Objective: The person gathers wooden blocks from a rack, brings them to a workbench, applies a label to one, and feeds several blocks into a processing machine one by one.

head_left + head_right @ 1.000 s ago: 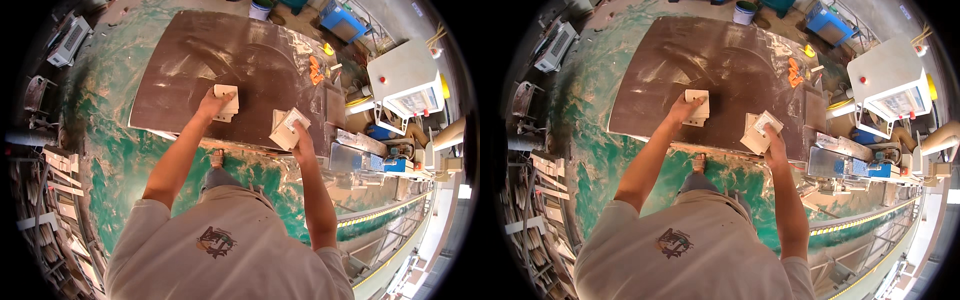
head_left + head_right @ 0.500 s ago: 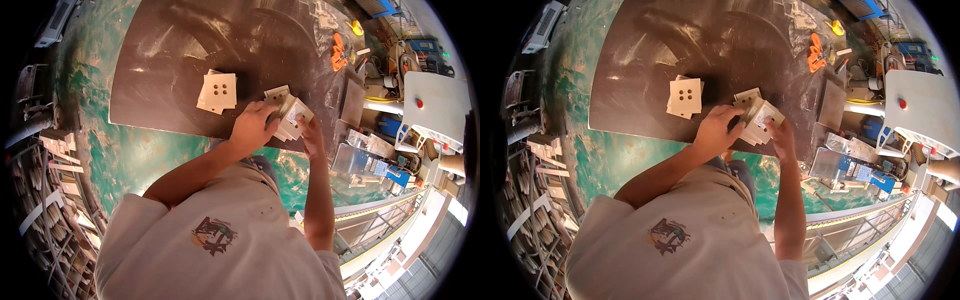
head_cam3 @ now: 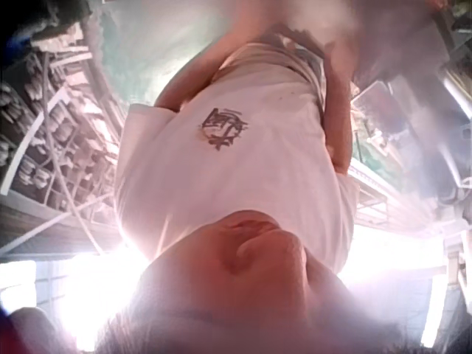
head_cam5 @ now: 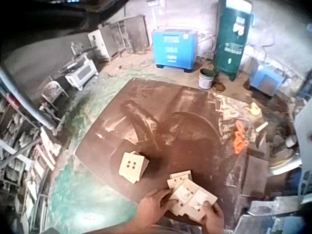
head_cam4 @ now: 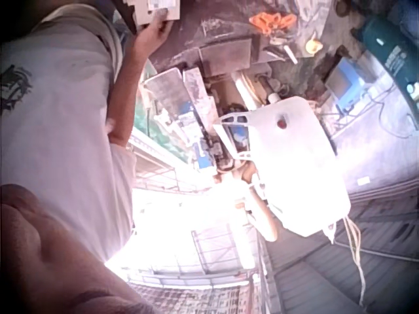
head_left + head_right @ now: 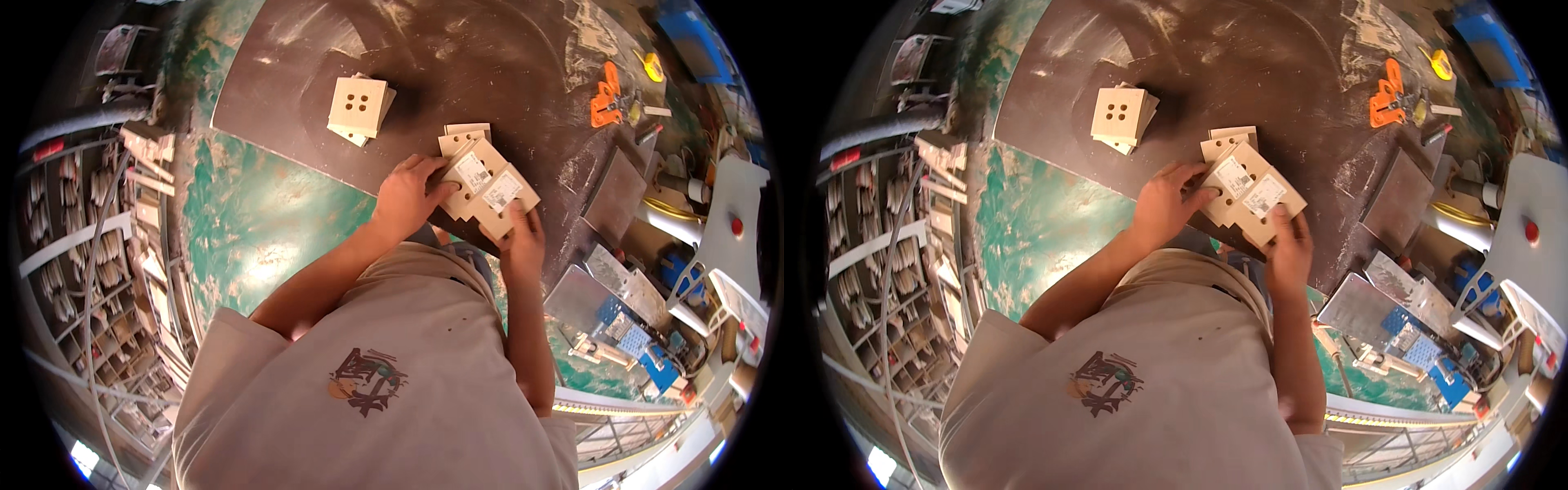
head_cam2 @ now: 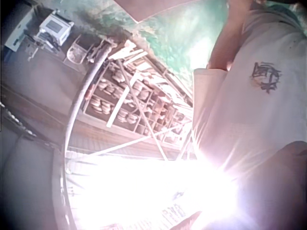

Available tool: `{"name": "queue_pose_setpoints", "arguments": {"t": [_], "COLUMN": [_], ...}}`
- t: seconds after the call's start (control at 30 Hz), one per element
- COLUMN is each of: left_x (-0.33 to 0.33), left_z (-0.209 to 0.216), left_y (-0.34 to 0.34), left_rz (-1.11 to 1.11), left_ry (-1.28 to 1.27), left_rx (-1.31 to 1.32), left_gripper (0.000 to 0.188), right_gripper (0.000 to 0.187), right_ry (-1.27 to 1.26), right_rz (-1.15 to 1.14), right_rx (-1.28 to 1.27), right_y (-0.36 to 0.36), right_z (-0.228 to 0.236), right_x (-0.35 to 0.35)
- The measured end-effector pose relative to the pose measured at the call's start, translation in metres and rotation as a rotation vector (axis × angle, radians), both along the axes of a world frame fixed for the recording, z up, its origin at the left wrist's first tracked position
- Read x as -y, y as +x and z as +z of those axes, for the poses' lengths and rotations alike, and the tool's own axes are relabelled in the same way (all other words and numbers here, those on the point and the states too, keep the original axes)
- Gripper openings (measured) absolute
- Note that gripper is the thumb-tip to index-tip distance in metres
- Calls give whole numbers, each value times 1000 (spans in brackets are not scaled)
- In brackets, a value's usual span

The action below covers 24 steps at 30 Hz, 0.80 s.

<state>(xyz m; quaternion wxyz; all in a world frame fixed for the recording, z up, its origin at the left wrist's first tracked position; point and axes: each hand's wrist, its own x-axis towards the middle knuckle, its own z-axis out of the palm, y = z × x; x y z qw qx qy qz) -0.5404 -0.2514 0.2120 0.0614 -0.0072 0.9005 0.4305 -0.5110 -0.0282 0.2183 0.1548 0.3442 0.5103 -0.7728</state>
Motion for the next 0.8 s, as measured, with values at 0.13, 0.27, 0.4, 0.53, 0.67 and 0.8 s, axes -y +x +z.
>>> {"name": "queue_pose_setpoints", "arguments": {"t": [0.13, 0.27, 0.4, 0.53, 0.67, 0.8], "left_x": [-9, -10, 0, 11, 19, 5], "left_z": [-4, -2, -22, -28, -31, -2], "left_y": [5, 1, -1, -9, -10, -1], "left_rz": [119, 145, 100, 55, 25, -48], "left_ry": [37, 100, 270, 407, 581, 796], "left_rx": [116, 279, 321, 507, 612, 624], "left_gripper": [42, 42, 54, 56, 51, 44], "right_gripper": [46, 51, 47, 49, 45, 50], "right_ry": [-12, 75, 520, 1210, 379, 84], "right_rz": [-85, 13, 129, 55, 120, 53], "right_rx": [-118, -121, -210, -419, -97, -102], "right_y": [-27, -62, -73, -43, -5, 7], "right_z": [-6, -40, -65, -62, -23, 10], "right_x": [-50, -95, -112, -118, -61, 10]}}
